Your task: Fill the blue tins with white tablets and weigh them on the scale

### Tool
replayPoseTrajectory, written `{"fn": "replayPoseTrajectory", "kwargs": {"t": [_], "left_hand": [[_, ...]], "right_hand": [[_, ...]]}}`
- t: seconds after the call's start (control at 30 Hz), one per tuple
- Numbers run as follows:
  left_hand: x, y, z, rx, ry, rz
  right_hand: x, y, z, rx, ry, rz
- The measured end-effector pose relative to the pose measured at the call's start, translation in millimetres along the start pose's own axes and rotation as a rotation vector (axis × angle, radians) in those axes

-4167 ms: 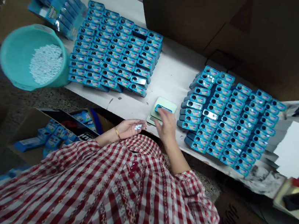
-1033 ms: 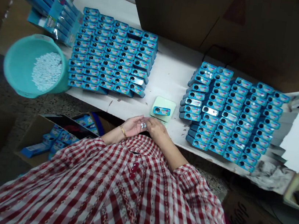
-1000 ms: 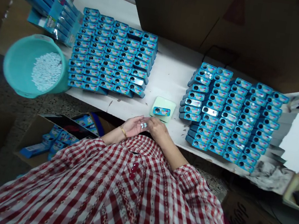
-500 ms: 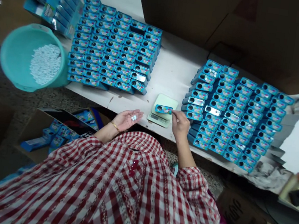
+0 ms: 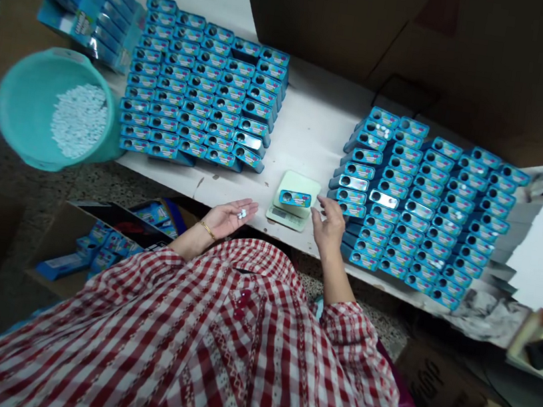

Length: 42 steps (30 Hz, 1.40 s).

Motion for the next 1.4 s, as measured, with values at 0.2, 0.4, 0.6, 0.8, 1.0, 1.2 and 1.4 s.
{"fn": "replayPoseTrajectory", "kwargs": {"t": [0.2,0.4,0.6,0.8,1.0,1.2,1.4], "left_hand": [[-10.9,3.7,1.8,0.012,0.052,0.017],[-26.3,5.3,1.9,0.034,0.093,0.05],[-53.0,14.8,9.6,0.065,0.139,0.135],[-89.4,53.0,5.3,0.159,0.257,0.21],[-99.9,112.1,-29.4,0.296,0.312,0.253],[-114.2,131.1,-41.1,0.279,0.419,0.176],[-107.5,93.4,-37.5,0.193,0.455,0.182]], "right_hand": [[15.4,-2.9,-8.3,-0.095,-0.089,0.063],[30.4,-6.0,-14.0,-0.18,-0.172,0.206],[62.4,-38.6,-11.8,-0.312,-0.314,0.361],[174.7,-141.6,-4.7,-0.428,-0.481,0.329],[221.8,-199.6,-7.6,-0.497,-0.472,0.156],[113.2,-99.9,7.0,-0.411,-0.318,0.165],[-14.0,34.8,14.4,-0.048,0.042,0.641]]}}
Point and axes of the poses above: each hand's wrist, its own z-axis away from the middle knuckle, its own x-axis out of the palm, y = z × x, the point moved 6 cm from there along -z, towards the middle knuckle, and after that the axes turned 8 degrees about x, right-handed, at the moved point
